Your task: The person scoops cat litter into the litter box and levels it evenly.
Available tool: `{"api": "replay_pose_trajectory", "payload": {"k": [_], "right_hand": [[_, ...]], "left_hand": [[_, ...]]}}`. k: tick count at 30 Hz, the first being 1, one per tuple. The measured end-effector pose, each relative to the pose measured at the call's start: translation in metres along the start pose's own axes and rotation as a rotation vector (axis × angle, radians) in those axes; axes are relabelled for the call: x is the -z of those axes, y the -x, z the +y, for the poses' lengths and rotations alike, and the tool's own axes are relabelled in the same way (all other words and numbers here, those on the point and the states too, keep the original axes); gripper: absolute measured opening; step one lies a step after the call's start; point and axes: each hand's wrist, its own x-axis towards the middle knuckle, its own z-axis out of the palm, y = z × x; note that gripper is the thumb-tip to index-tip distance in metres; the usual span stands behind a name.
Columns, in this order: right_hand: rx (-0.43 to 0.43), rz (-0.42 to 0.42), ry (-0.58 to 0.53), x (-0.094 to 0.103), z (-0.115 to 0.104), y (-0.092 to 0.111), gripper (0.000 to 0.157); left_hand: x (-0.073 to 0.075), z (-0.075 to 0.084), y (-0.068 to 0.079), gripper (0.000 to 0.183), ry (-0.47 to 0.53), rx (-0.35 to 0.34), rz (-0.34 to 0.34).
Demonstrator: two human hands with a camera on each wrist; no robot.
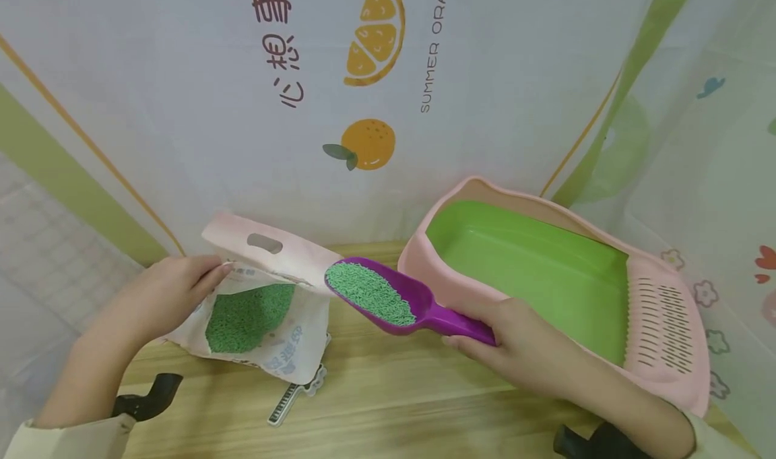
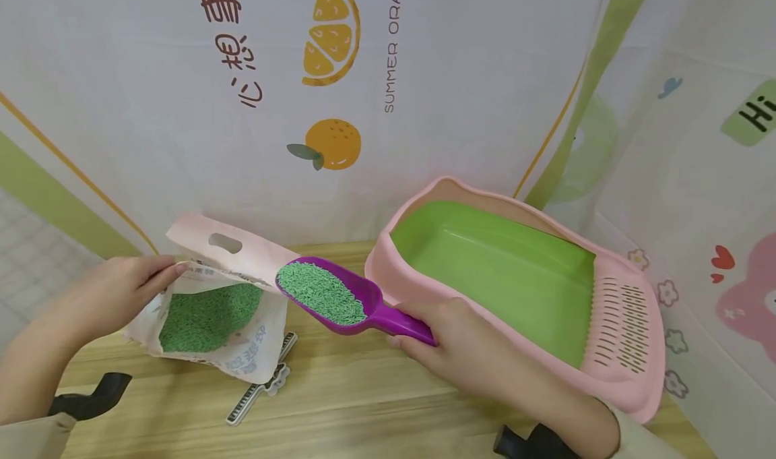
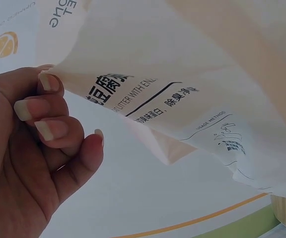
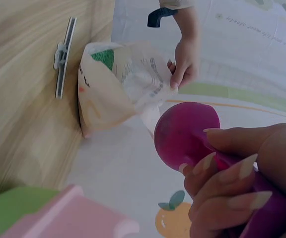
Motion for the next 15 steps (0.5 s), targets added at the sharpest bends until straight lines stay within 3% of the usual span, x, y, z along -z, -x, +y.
{"api": "replay_pose_trajectory", "payload": {"k": [7,11,15], "right_hand": [[-0.111,-0.024,0.049,0.020,0.011,0.011,0.025],[-0.126,-0.051,0.039,0.034,0.023,0.013,0.016],[-0.170,-0.088,0.012,0.049,0.036,0.014,0.020]], "left_hand": [[-0.003,0.000,0.002,0.036,-0.001,-0.019,0.027],[-0.004,-0.001,0.002,0.034,-0.001,-0.032,0.048],[-0.005,-0.002,0.003,0.034,0.006,-0.041,0.062]]}}
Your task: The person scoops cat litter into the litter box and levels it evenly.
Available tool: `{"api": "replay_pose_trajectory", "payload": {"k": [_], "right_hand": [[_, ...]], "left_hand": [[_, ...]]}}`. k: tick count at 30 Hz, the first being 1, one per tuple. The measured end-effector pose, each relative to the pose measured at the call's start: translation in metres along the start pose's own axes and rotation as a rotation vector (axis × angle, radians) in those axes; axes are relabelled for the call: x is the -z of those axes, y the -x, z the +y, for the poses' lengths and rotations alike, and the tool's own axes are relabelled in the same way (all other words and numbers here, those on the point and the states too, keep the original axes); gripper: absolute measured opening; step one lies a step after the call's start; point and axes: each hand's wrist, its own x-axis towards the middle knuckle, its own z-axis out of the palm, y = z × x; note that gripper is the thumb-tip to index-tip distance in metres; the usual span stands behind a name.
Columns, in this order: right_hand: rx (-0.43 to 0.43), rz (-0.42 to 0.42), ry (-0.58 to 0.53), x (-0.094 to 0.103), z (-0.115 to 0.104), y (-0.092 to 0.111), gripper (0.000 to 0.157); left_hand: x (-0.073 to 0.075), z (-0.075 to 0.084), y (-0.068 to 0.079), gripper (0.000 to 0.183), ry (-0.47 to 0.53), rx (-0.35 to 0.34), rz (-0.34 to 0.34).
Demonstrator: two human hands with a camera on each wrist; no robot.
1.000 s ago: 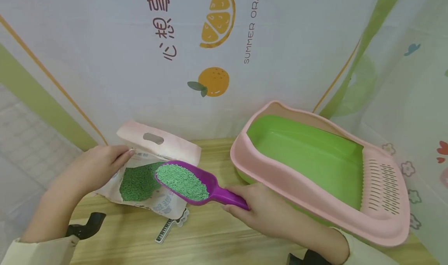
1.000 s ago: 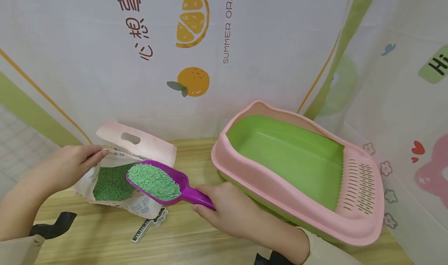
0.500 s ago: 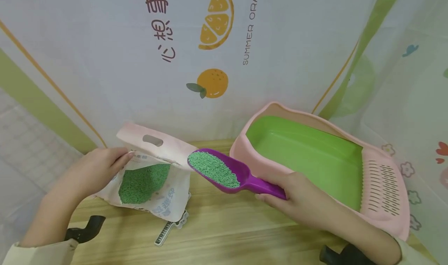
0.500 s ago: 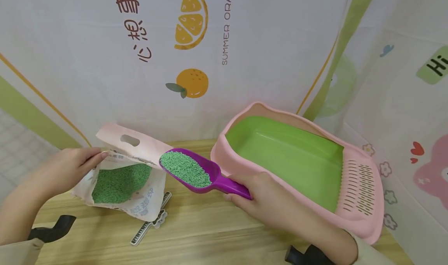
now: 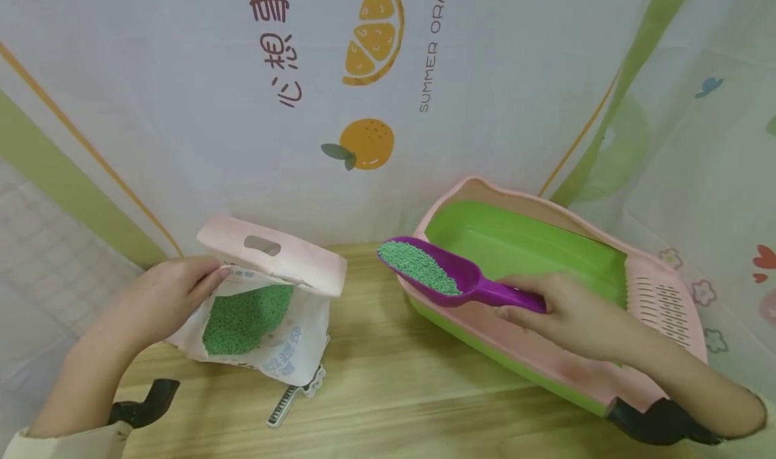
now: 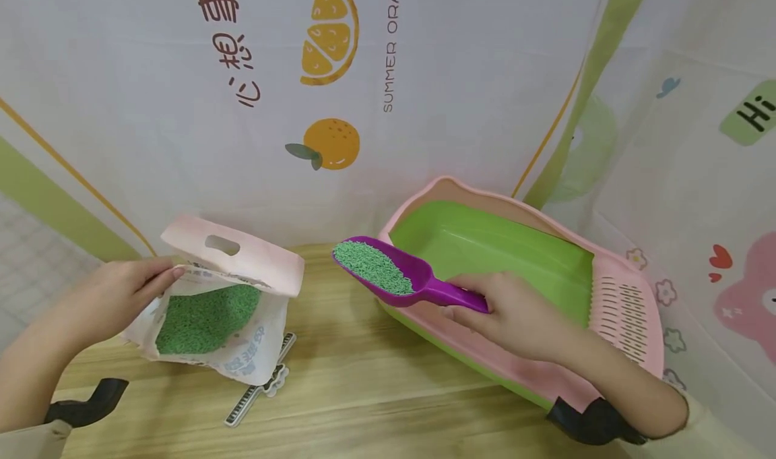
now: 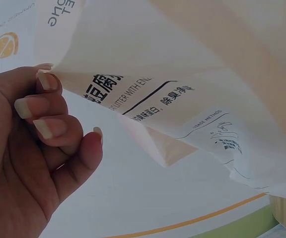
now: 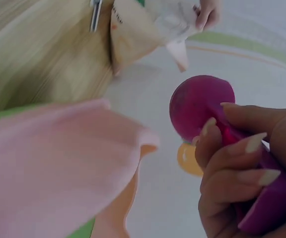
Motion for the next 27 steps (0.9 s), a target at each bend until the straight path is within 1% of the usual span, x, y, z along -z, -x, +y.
{"api": "replay_pose_trajectory", "payload": {"k": [2,4,10,12,16,19,23,26,27], "right_hand": [[-0.027,-0.019,-0.005,0.007,0.006,0.001,0.025],[-0.058,-0.025,-0.001,0.013,0.011,0.002,0.027],[-0.152,0.020,0.072,0.030,0.027,0.008,0.030],[-0.150,0.023,0.080,0.036,0.035,0.010,0.031],[-0.163,0.021,0.091,0.048,0.050,0.011,0.027],[-0.181,0.005,0.104,0.058,0.062,0.010,0.030],[-0.205,-0.024,0.152,0.072,0.075,0.006,0.023],[-0.221,-0.042,0.187,0.081,0.084,0.002,0.015],[-0.223,-0.052,0.193,0.084,0.087,0.002,0.014]], "left_hand": [[-0.001,-0.001,0.001,0.034,0.004,-0.005,0.009],[-0.002,-0.001,0.002,0.034,0.007,-0.009,0.016],[-0.004,-0.001,0.002,0.034,-0.004,-0.022,0.059],[-0.005,-0.001,0.002,0.034,-0.001,-0.021,0.059],[-0.004,-0.001,0.002,0.036,-0.002,-0.026,0.076],[-0.004,-0.001,0.003,0.036,-0.009,-0.032,0.094],[-0.005,-0.002,0.003,0.035,-0.005,-0.033,0.090],[-0.006,-0.003,0.003,0.035,-0.003,-0.039,0.096],[-0.007,-0.002,0.003,0.035,-0.004,-0.044,0.102]]}}
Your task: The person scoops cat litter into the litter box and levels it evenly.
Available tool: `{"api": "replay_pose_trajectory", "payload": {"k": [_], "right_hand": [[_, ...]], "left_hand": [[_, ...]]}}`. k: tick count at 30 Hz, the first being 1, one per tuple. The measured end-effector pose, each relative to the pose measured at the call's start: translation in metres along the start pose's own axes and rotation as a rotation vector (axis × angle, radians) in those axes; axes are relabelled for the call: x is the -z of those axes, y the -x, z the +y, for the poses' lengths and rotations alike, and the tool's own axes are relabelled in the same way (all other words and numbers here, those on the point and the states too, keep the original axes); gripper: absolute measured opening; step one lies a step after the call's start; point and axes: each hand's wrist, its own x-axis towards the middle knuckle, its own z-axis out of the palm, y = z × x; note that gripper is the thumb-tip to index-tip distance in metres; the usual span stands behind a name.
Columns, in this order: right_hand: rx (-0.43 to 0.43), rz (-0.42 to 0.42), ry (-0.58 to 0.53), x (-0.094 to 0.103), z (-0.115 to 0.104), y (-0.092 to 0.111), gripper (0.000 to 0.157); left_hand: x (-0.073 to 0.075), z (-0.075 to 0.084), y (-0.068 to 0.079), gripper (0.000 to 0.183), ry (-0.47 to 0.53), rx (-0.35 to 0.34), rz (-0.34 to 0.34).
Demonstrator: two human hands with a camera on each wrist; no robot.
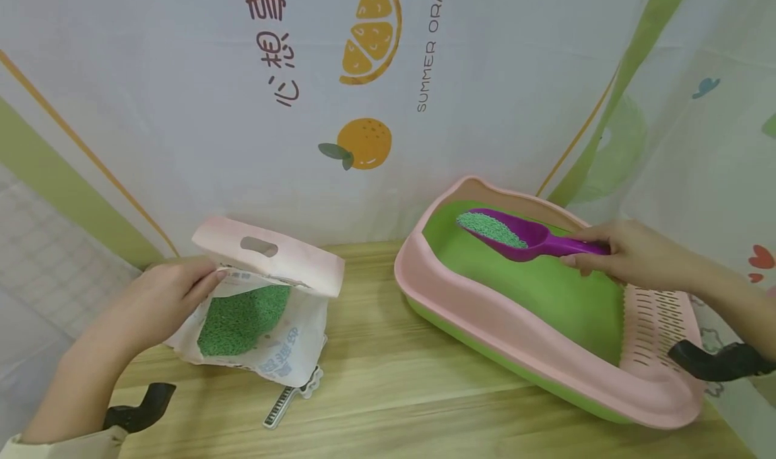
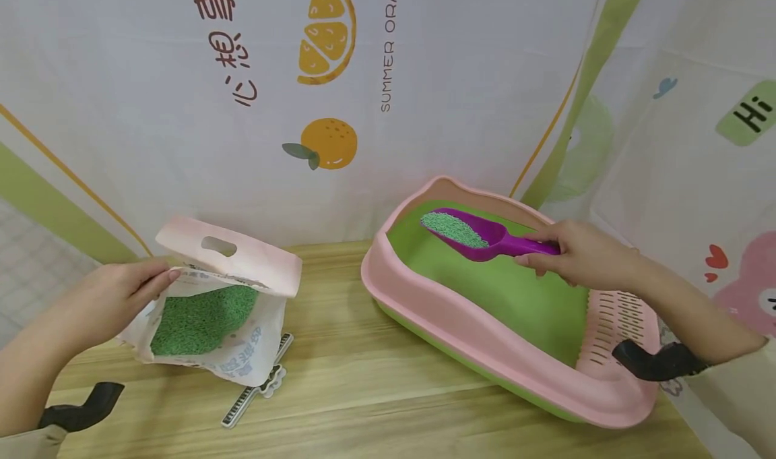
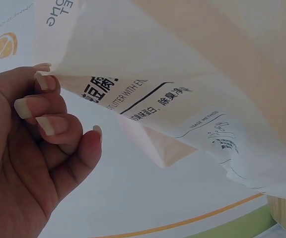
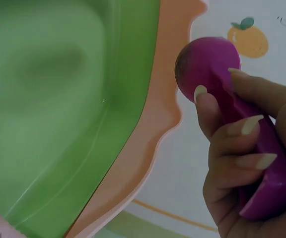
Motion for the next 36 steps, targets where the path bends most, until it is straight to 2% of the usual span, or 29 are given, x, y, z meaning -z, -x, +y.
{"api": "replay_pose_trajectory", "payload": {"k": [5,13,23,30,36], "right_hand": [[-0.001,-0.056,0.001,0.006,0.012,-0.008,0.014],[-0.022,-0.172,-0.064,0.005,0.021,-0.024,0.032],[-0.014,-0.239,-0.067,-0.004,0.038,-0.037,0.022],[-0.061,-0.290,-0.094,-0.012,0.048,-0.038,0.025],[-0.052,-0.319,-0.095,-0.015,0.051,-0.038,0.027]], "left_hand": [[0.000,0.000,0.001,0.035,-0.002,-0.011,0.010],[0.000,0.001,0.005,0.036,-0.010,-0.004,0.004],[0.000,0.002,0.004,0.036,-0.004,0.012,-0.008],[0.001,0.003,0.003,0.036,-0.010,0.011,-0.016],[0.000,0.003,0.003,0.036,-0.015,0.004,-0.002]]}}
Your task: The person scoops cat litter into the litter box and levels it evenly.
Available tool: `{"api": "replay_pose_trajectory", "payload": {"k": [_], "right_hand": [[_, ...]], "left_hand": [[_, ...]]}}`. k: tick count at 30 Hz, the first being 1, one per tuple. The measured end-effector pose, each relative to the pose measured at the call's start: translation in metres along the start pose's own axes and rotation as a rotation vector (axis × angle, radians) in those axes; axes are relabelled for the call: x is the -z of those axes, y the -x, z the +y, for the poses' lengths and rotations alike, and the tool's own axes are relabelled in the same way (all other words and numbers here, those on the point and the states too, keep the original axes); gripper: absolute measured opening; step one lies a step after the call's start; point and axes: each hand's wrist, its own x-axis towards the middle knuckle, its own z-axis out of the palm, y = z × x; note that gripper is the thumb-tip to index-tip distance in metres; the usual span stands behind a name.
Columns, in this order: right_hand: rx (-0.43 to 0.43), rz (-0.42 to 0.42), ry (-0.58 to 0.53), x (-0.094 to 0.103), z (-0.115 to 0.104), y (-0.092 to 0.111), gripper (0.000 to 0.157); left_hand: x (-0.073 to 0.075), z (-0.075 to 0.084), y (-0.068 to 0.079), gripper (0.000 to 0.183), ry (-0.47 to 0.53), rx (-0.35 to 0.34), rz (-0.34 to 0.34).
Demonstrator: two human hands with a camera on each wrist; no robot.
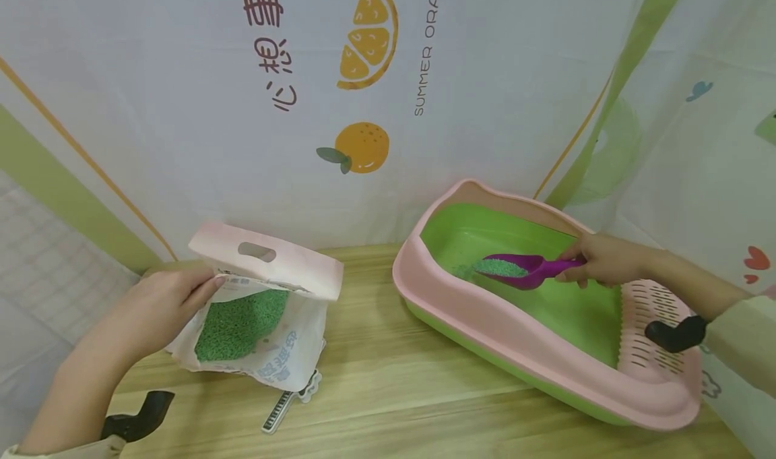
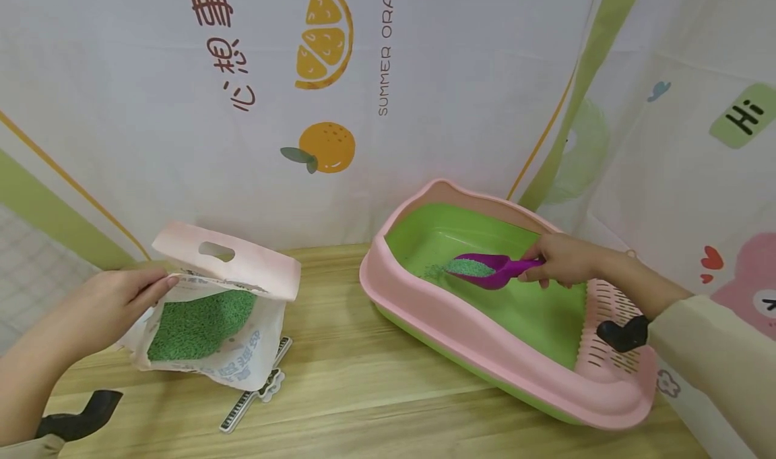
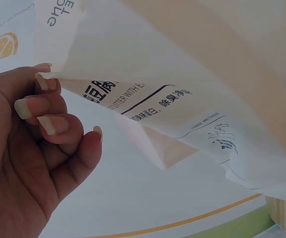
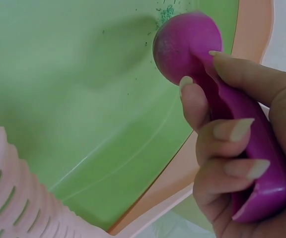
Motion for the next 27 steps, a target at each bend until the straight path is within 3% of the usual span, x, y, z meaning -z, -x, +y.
{"api": "replay_pose_trajectory", "payload": {"k": [6,14,27], "right_hand": [[-0.007,-0.040,0.010,0.000,-0.001,-0.001,0.024],[-0.051,-0.100,0.021,-0.001,-0.001,-0.006,0.021],[-0.113,-0.224,0.113,0.016,-0.019,-0.021,0.021]], "left_hand": [[-0.002,-0.001,0.000,0.036,-0.007,-0.014,0.017],[0.000,0.000,-0.001,0.036,0.004,0.036,-0.061],[-0.001,0.001,0.000,0.036,0.000,0.011,-0.029]]}}
